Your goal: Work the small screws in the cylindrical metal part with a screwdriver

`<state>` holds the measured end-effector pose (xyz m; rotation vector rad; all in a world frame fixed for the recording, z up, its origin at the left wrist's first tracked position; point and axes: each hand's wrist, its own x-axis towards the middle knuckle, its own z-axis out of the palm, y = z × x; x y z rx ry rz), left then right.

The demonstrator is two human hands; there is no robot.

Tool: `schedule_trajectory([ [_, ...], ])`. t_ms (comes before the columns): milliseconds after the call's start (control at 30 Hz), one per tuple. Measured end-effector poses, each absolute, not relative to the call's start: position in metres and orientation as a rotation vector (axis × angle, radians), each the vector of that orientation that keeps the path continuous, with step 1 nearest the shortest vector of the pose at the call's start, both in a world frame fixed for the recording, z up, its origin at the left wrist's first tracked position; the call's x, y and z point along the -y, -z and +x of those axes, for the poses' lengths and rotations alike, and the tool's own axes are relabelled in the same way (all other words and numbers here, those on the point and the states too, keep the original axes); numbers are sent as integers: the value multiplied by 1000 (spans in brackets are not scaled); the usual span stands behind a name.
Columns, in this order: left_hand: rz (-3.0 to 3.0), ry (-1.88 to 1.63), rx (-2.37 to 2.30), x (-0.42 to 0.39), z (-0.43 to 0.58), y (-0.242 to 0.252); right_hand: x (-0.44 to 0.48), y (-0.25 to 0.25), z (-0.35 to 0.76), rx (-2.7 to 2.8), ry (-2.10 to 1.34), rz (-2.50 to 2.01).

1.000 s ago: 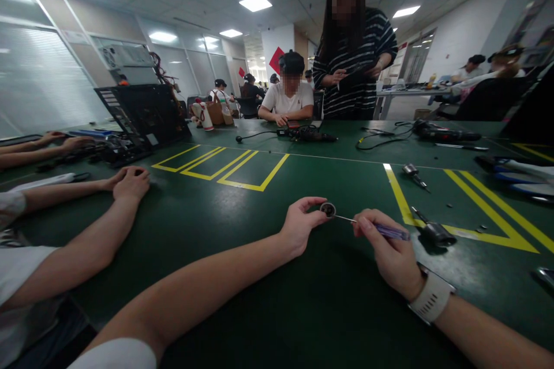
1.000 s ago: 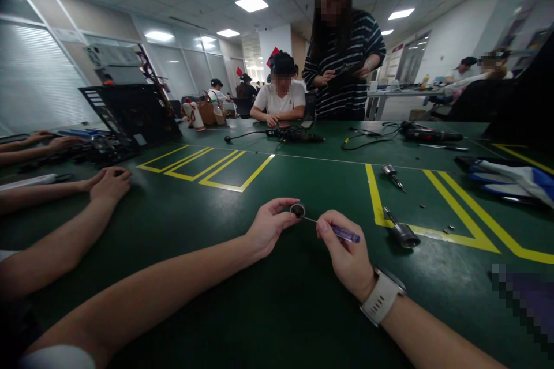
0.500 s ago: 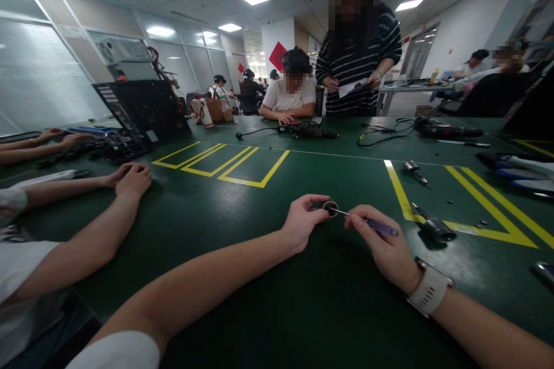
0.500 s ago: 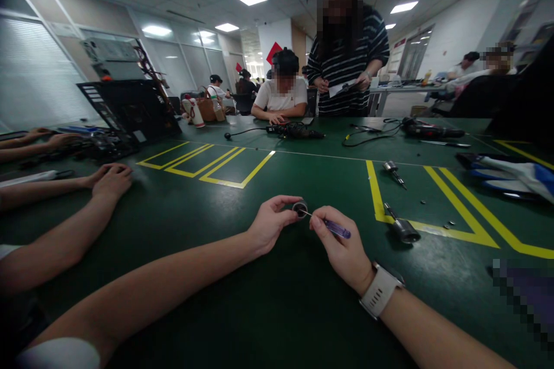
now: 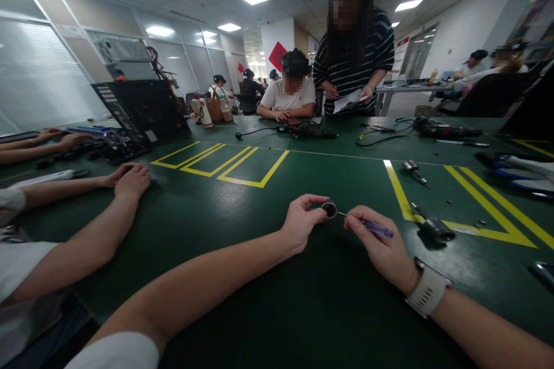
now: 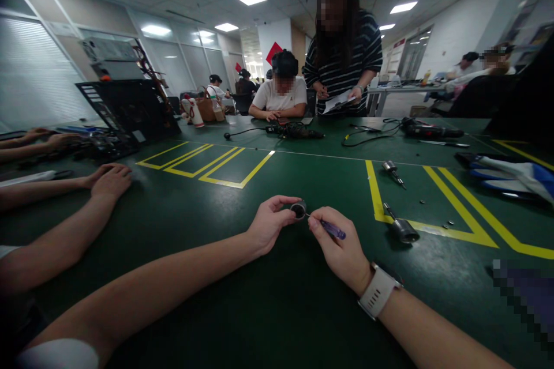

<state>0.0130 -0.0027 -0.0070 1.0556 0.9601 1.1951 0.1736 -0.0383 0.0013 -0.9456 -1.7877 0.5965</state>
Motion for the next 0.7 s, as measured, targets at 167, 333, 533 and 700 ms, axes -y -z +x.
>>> schedule_trajectory([
  [167, 1052, -1219, -972, 0, 14, 11, 38, 0, 173, 1805, -577, -938],
  [333, 1081, -1215, -960, 0, 13, 13, 37, 1, 173, 1827, -579, -942],
  [533, 1068, -1222, -982, 0, 14, 12, 37, 0, 171, 1812, -602, -966],
  [700, 1086, -1219, -966, -1, 13, 15, 40, -2, 172, 1798, -581, -970],
])
